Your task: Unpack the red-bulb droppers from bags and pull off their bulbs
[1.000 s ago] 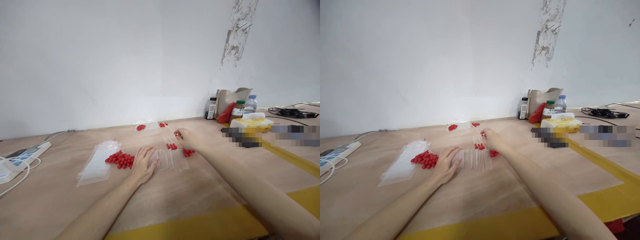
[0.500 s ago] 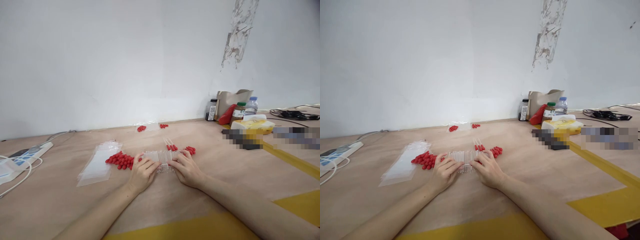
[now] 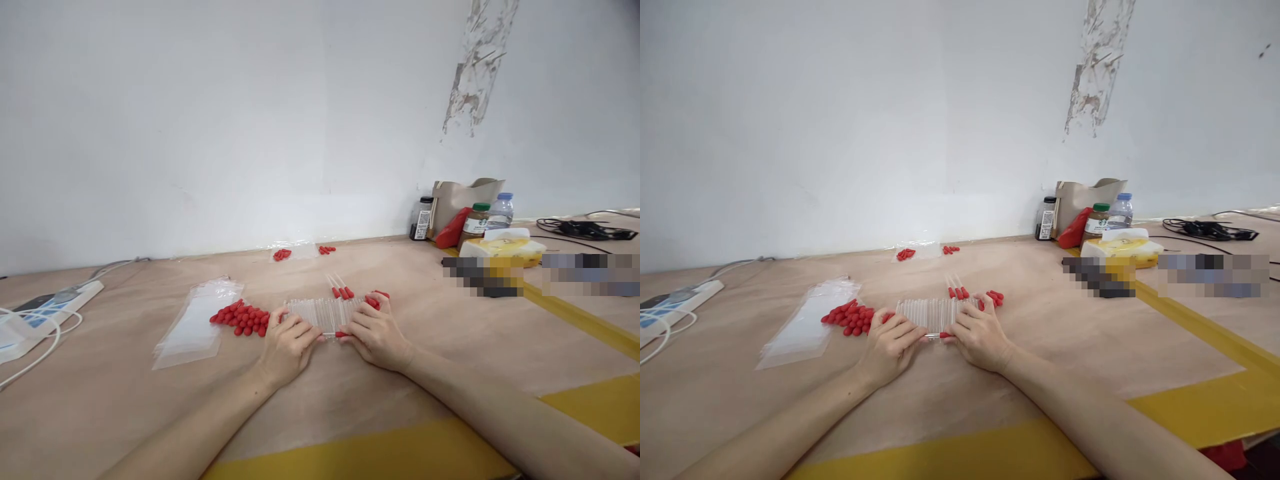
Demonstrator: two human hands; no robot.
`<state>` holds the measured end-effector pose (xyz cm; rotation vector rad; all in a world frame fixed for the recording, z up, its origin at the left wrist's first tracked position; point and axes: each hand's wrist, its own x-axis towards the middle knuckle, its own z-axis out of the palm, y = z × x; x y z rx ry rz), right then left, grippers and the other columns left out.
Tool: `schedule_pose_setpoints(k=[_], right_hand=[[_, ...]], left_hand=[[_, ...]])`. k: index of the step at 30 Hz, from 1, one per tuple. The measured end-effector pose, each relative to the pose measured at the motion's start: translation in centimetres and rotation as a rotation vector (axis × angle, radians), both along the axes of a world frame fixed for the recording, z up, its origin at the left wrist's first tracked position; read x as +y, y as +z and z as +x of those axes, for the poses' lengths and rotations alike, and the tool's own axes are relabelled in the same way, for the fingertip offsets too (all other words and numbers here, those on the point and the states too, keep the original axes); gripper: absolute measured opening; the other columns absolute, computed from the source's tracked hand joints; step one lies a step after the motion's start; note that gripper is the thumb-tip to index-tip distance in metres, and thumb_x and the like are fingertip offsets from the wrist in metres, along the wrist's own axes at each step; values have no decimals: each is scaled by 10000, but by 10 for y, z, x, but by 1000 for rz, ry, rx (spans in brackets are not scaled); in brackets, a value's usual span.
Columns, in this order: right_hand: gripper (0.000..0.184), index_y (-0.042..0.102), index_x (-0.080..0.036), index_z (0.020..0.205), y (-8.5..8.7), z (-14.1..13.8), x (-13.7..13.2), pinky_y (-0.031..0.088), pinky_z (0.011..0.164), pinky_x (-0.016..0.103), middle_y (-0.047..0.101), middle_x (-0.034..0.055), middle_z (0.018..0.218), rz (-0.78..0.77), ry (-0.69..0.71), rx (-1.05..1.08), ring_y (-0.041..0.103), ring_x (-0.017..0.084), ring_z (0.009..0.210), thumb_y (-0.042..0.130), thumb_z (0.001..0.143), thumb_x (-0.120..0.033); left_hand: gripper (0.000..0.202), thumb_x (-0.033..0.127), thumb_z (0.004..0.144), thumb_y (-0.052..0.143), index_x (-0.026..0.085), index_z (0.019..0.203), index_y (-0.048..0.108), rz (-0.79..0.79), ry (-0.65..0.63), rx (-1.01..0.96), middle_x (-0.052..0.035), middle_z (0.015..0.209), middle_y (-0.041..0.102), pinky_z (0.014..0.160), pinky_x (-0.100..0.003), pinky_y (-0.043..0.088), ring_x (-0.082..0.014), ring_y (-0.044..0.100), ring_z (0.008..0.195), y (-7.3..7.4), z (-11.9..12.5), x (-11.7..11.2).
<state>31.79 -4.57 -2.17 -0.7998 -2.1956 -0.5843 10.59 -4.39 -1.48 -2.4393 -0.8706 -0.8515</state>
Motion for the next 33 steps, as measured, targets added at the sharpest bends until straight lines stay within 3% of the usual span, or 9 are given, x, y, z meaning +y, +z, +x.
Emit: schedule_pose_setpoints(k=[11,19,23,27,30,33], right_hand=[[254,527,-177,621,-2,0,-3,287,820,366,519,-4,589,-38,-9,-36,442,141,701,459,843,-280],[216,560,-181,645,-3,10,-6,233,891,415,534,-5,600,-60,19,40,473,146,749,460,830,-233],[200,616,-194,728,-6,26,9,321,809,365,569,19,674,-209,-64,358,501,150,733,462,834,-266],[289,634,-176,914,-1,45,35,407,611,276,556,49,753,-438,-101,710,515,139,653,413,839,-346],[326,636,-149,960,5,64,52,421,601,279,539,46,723,-471,-243,834,503,142,637,438,788,-343],[354,601,-115,998,4,80,65,430,590,272,551,35,683,-598,-286,910,515,137,621,475,733,-314]], left_hand=[[170,235,842,466,223,779,623,-78,-21,-34,12,655,633,778,-369,289,-143,502,670,0,-4,0],[168,222,845,460,204,801,622,-97,-39,-104,-8,674,621,671,-312,343,-146,518,667,-3,-10,3],[178,214,862,427,183,870,602,-148,1,-304,-32,768,595,653,-268,407,-141,531,707,-5,-18,9],[273,150,864,360,169,1062,546,-211,-23,-280,-62,864,532,679,-255,443,-139,515,756,-7,-13,15],[338,118,850,333,164,1134,510,-195,-7,-282,-52,825,472,642,-252,449,-133,490,714,-4,-8,21],[305,136,856,351,170,1105,525,-187,-1,-305,-30,778,460,603,-242,439,-122,478,661,4,-6,24]])
